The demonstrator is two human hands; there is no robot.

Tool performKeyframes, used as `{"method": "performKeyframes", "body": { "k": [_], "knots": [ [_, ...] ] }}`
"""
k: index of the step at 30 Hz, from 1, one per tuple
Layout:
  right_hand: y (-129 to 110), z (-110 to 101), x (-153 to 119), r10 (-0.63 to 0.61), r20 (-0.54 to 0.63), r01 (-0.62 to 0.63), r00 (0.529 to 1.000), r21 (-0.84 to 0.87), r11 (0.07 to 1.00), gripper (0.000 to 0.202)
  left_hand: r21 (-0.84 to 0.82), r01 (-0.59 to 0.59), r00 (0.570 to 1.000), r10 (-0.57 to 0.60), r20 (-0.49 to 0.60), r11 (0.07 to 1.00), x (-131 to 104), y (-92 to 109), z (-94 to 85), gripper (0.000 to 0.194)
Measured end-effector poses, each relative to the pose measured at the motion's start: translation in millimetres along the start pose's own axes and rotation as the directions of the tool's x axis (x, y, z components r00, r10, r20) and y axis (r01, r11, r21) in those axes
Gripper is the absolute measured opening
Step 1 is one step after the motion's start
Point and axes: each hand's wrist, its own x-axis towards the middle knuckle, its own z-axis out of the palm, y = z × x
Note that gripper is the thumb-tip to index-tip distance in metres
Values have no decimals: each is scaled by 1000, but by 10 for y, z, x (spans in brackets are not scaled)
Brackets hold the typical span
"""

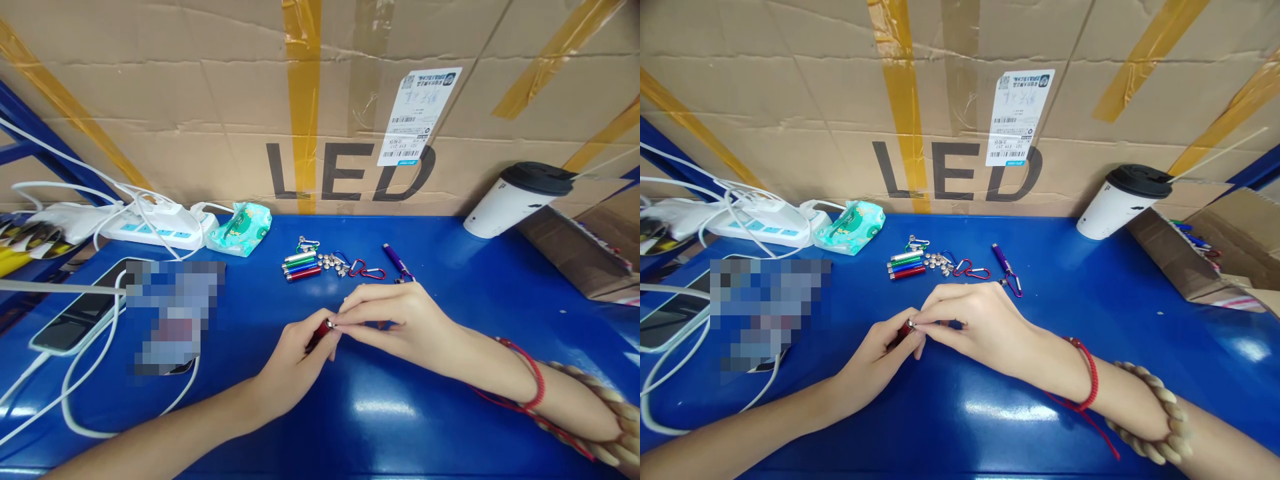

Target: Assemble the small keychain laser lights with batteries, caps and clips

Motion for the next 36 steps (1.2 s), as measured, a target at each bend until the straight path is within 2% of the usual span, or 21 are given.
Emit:
{"method": "performKeyframes", "body": {
  "k": [7, 13, 17, 20, 23, 25, 29, 32, 36],
  "knots": [
    [7, 21, -13, -5, 11, 6, 1000, -21, 1000, 14, -9, -4, 1000, 5, 6, 1000, 5, -14, -6, 26],
    [-40, 1, -14, 74, 143, -66, 987, -59, 996, 18, 3, -14, 1000, 14, 5, 1000, 8, -34, -3, 23],
    [-75, -23, -11, 96, 203, -71, 975, -127, 989, 18, 8, -4, 1000, 4, 7, 1000, 5, -34, 5, 21],
    [-82, -63, 8, 103, 183, -80, 978, -127, 989, 16, -11, 3, 1000, -2, 10, 1000, 2, -16, 8, 23],
    [-40, -118, 29, 162, 97, -143, 982, -176, 974, 20, -42, 54, 998, -56, -28, 998, 3, 7, 5, 22],
    [25, -139, 33, 213, 54, -188, 976, -298, 936, 23, -56, 92, 994, -95, -48, 994, 6, 22, 2, 23],
    [197, -97, 15, 269, 80, -178, 960, -568, 804, 17, -59, 96, 993, -100, -69, 994, 13, 47, 1, 23],
    [290, -30, 11, 263, 135, -143, 955, -569, 810, 10, -67, 104, 992, -108, -71, 992, 16, 59, 2, 23],
    [324, 6, 22, 265, 149, -154, 953, -515, 843, 8, -78, 104, 992, -109, -68, 992, 7, 58, 0, 22]
  ]
}}
